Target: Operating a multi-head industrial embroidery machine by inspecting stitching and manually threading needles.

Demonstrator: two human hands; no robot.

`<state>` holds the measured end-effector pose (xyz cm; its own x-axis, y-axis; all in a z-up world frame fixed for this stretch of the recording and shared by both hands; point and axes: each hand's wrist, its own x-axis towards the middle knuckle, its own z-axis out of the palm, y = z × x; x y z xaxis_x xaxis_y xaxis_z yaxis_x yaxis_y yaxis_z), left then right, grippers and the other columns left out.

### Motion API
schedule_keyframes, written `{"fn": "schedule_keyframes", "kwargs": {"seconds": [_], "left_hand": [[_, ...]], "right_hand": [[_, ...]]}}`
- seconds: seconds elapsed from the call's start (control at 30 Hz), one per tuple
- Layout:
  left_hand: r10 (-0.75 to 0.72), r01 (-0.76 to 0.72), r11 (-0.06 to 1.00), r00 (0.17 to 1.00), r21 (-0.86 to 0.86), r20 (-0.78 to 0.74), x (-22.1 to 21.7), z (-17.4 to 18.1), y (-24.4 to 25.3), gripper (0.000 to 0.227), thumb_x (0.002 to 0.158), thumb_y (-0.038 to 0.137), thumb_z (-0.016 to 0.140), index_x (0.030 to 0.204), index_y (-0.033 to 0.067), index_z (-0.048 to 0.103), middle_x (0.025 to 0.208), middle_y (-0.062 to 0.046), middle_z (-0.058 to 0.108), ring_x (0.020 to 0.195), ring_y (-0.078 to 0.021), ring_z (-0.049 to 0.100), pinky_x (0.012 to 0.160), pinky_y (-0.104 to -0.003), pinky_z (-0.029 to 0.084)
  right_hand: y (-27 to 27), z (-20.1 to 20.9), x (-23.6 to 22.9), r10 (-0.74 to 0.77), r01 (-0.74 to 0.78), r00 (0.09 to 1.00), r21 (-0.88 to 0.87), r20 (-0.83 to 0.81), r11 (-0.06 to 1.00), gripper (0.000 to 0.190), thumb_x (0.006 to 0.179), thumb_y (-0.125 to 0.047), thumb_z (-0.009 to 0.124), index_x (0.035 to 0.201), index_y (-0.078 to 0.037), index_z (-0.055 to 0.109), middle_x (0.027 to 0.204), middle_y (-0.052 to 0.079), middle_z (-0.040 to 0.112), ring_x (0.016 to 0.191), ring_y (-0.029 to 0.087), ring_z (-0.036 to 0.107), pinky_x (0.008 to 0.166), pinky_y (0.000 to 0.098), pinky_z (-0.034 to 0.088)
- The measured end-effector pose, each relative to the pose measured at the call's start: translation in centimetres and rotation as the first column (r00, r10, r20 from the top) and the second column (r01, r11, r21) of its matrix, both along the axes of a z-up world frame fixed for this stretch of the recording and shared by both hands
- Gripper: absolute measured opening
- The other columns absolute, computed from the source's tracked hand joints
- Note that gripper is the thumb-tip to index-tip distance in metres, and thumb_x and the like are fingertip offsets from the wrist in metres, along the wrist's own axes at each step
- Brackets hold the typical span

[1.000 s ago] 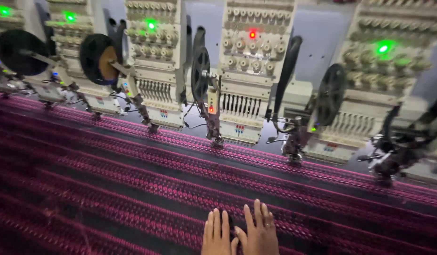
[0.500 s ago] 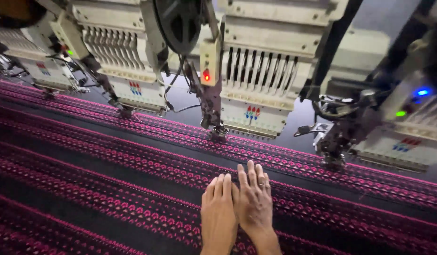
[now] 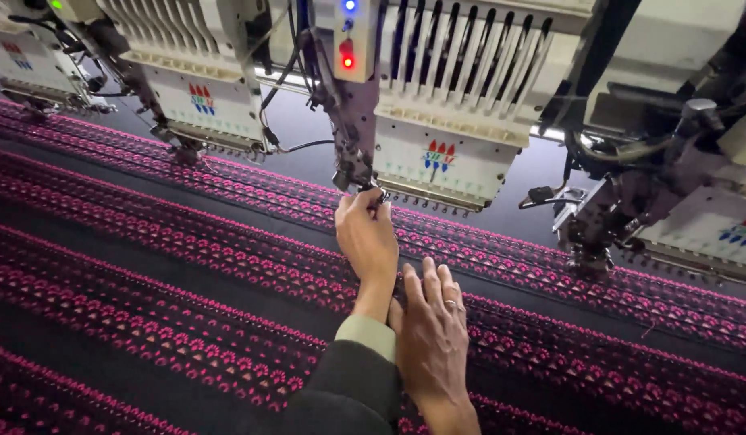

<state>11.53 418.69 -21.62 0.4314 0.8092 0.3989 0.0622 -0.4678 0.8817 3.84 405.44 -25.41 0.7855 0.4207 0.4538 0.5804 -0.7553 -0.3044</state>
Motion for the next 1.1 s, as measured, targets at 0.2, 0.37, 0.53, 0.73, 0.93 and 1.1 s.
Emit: {"fn": "schedule_keyframes", "kwargs": {"seconds": [0.2, 0.37, 0.53, 0.73, 0.93, 1.1], "left_hand": [[0.037, -0.036, 0.999, 0.998, 0.015, -0.044, 2.5, -0.2, 0.9, 0.013, 0.087, 0.007, 0.07, 0.091, 0.0096, 0.083, 0.098, -0.009, 0.071, 0.094, -0.0346, 0.066, 0.079, -0.049, 0.053], [0.023, -0.03, 0.996, 0.996, -0.089, -0.084, 1.7, 0.4, 0.5, 0.015, 0.093, 0.011, 0.067, 0.091, 0.012, 0.082, 0.097, -0.01, 0.076, 0.087, -0.0375, 0.07, 0.079, -0.051, 0.05], [-0.141, 0.119, 0.987, 0.965, -0.109, -0.219, 0.3, 0.7, 2.2, 0.012, 0.093, 0.014, 0.071, 0.09, 0.0087, 0.081, 0.087, -0.015, 0.079, 0.087, -0.0402, 0.072, 0.08, -0.051, 0.048], [-0.241, 0.193, 0.964, 0.921, -0.181, -0.306, 3.5, -3.3, 5.3, 0.026, 0.085, 0.013, 0.061, 0.075, 0.0294, 0.079, 0.063, 0.004, 0.074, 0.083, -0.0256, 0.078, 0.085, -0.038, 0.06], [-0.413, 0.375, 0.91, 0.79, -0.176, -0.452, 1.3, -0.1, 4.7, 0.018, 0.079, 0.035, 0.081, 0.096, 0.0284, 0.082, 0.091, -0.01, 0.079, 0.104, -0.0359, 0.074, 0.094, -0.045, 0.058], [-0.54, 0.547, 0.807, 0.533, -0.222, -0.651, -0.4, -0.1, 5.3, 0.022, 0.089, 0.03, 0.063, 0.101, 0.0263, 0.081, 0.105, -0.014, 0.078, 0.116, -0.0385, 0.069, 0.102, -0.051, 0.055]], "right_hand": [[-0.1, 0.4, -0.1, -0.03, 0.031, 0.995, 0.018, -0.091, 0.999, 0.056, 0.096, -0.037, 0.06, 0.148, -0.019, 0.052, 0.161, 0.01, 0.042, 0.152, 0.032, 0.03, 0.118, 0.0511, 0.026], [-0.2, 0.6, 0.3, -0.066, 0.069, 0.996, 0.053, -0.067, 0.996, 0.05, 0.09, -0.034, 0.064, 0.137, -0.019, 0.061, 0.155, 0.009, 0.051, 0.148, 0.032, 0.039, 0.114, 0.0507, 0.033], [0.8, 3.3, 0.4, -0.171, 0.199, 0.971, 0.168, -0.167, 0.965, 0.037, 0.091, -0.029, 0.064, 0.124, -0.014, 0.07, 0.142, 0.008, 0.063, 0.132, 0.033, 0.053, 0.105, 0.0521, 0.042], [4.3, 1.3, 8.3, -0.108, 0.154, 0.988, 0.591, -0.113, 0.792, 0.016, 0.09, -0.026, 0.07, 0.103, -0.02, 0.079, 0.096, 0.01, 0.074, 0.09, 0.033, 0.071, 0.085, 0.0464, 0.055], [6.3, 1.2, 13.2, -0.32, 0.434, 0.863, 0.25, -0.39, 0.865, 0.019, 0.087, -0.052, 0.067, 0.102, -0.049, 0.078, 0.097, -0.012, 0.078, 0.098, 0.027, 0.075, 0.088, 0.0451, 0.059], [7.0, 4.2, 10.2, 0.038, 0.201, 0.891, 0.469, -0.452, 0.86, 0.021, 0.087, -0.038, 0.072, 0.103, -0.029, 0.083, 0.094, 0.006, 0.08, 0.099, 0.035, 0.074, 0.09, 0.0444, 0.056]]}}
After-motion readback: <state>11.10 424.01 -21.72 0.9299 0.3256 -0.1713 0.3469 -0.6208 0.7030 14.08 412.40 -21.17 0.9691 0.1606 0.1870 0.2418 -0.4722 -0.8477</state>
